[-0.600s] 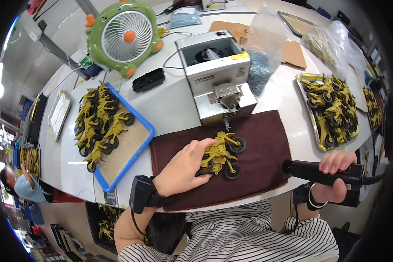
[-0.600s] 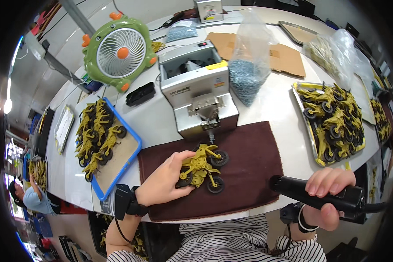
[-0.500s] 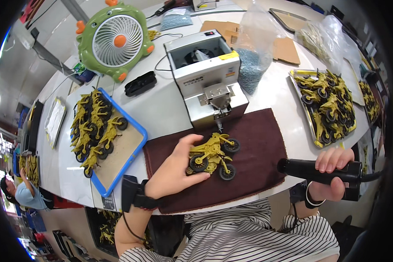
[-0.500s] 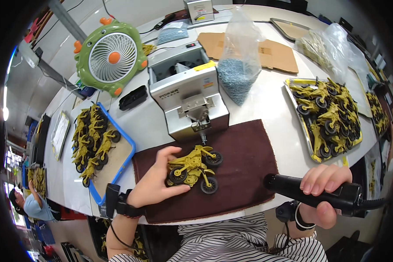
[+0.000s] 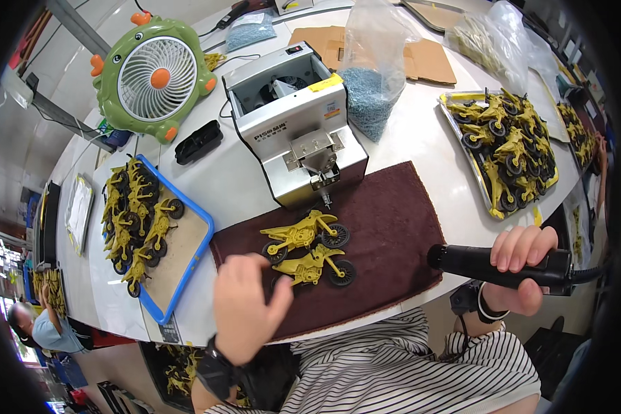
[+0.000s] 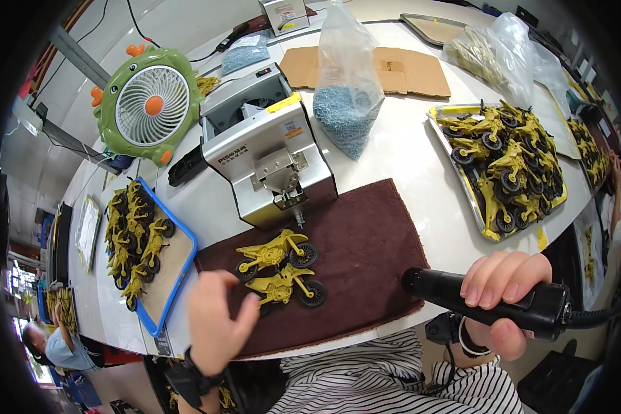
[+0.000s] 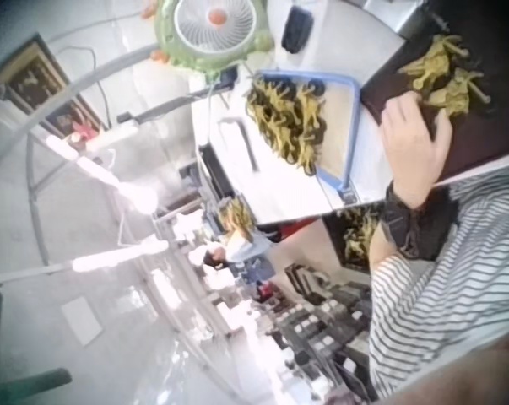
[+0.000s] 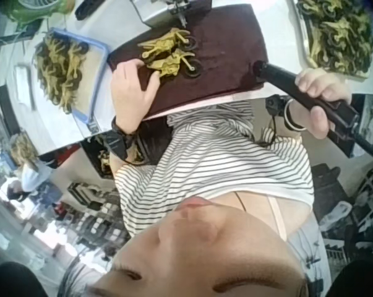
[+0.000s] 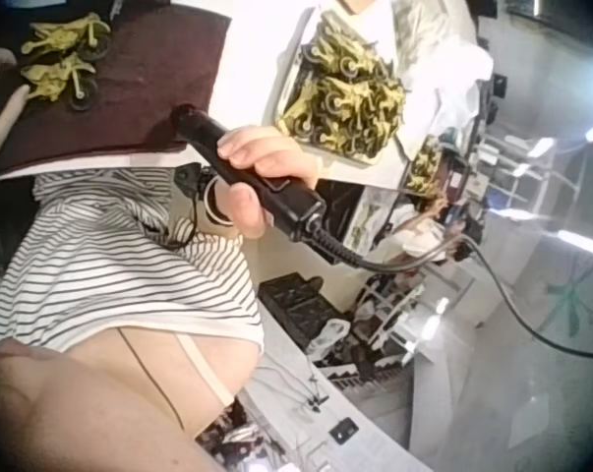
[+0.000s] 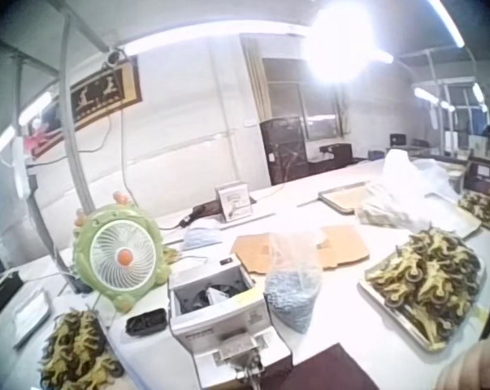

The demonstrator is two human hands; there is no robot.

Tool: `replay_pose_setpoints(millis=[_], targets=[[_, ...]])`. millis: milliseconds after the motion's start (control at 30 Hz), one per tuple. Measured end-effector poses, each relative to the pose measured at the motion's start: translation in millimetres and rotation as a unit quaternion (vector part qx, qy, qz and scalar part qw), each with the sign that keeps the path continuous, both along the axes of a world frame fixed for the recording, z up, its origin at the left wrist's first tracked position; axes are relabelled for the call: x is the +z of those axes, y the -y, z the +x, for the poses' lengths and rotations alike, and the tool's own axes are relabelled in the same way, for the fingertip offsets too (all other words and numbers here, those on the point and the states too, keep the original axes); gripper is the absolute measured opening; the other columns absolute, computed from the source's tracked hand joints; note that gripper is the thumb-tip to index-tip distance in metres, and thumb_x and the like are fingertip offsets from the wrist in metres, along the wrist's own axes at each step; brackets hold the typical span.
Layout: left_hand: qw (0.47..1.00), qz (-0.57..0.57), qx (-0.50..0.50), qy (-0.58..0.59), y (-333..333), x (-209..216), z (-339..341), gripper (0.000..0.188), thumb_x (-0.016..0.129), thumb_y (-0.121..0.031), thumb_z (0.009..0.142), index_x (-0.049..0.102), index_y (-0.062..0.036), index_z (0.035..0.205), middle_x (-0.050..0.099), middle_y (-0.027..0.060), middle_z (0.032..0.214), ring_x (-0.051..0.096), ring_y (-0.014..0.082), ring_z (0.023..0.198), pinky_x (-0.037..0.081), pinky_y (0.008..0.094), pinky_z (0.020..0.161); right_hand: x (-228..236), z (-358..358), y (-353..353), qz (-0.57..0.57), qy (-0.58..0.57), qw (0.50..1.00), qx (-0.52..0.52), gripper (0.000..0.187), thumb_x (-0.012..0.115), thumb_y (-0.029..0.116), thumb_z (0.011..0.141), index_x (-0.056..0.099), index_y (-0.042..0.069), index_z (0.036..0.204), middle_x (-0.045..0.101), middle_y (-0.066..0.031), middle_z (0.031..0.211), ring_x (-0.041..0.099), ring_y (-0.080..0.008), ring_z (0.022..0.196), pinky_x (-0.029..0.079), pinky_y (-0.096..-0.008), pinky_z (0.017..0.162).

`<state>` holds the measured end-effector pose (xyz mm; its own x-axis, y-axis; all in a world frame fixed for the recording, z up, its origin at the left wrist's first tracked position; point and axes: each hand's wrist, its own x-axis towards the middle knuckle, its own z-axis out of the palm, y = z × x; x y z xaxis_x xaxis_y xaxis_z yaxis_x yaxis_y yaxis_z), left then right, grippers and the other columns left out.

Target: Assembling toy motorcycles using a heat gun and a riveting machine in a factory.

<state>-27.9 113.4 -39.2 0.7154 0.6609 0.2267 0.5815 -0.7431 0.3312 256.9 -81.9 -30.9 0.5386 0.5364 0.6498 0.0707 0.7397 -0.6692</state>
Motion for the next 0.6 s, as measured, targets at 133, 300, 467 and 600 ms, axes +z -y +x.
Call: replay_pose_setpoints(millis=[133, 300, 467, 600], targets=[[0.997, 0.032, -0.055, -0.036, 22.2, -17.3, 8.9, 0.051, 0.079, -0.024, 0.074, 0.060, -0.0028, 0.116, 0.055, 0.0121, 0.097, 0.054, 0.0303, 0.090, 0.044, 0.0397, 0.075, 0.9, -0.5, -0.5, 0.005, -0.003, 1.000, 0.002, 0.035, 0.073, 0.014, 0.076, 0.046, 0.005, 0.096, 0.054, -0.0093, 0.080, 0.056, -0.0211, 0.069, 0.050, -0.0321, 0.063], [0.995, -0.038, -0.091, -0.027, 21.3, -17.1, 7.8, 0.050, 0.077, -0.021, 0.076, 0.060, -0.0037, 0.119, 0.052, 0.0116, 0.094, 0.054, 0.0299, 0.087, 0.045, 0.0373, 0.076, 1.9, -0.6, 1.2, -0.006, 0.010, 1.000, 0.010, 0.036, 0.074, 0.014, 0.076, 0.046, 0.005, 0.096, 0.054, -0.0092, 0.081, 0.056, -0.0215, 0.070, 0.050, -0.0328, 0.064], [0.984, -0.080, -0.143, -0.067, 16.0, 1.8, 7.5, 0.053, 0.080, -0.027, 0.073, 0.062, -0.0057, 0.118, 0.052, 0.0110, 0.093, 0.054, 0.0300, 0.083, 0.046, 0.0375, 0.075, 0.6, -1.3, 3.2, -0.004, 0.008, 1.000, 0.004, 0.035, 0.074, 0.014, 0.077, 0.045, 0.006, 0.096, 0.054, -0.0090, 0.082, 0.056, -0.0217, 0.070, 0.050, -0.0332, 0.064], [0.986, -0.012, -0.154, -0.057, 19.5, 5.6, 24.7, 0.065, 0.077, -0.042, 0.076, 0.060, -0.0064, 0.127, 0.053, 0.0142, 0.120, 0.050, 0.0356, 0.109, 0.041, 0.0478, 0.090, 0.2, -0.2, 2.5, -0.001, 0.005, 1.000, 0.007, 0.035, 0.074, 0.013, 0.077, 0.045, 0.006, 0.096, 0.054, -0.0089, 0.082, 0.056, -0.0218, 0.070, 0.050, -0.0334, 0.064]])
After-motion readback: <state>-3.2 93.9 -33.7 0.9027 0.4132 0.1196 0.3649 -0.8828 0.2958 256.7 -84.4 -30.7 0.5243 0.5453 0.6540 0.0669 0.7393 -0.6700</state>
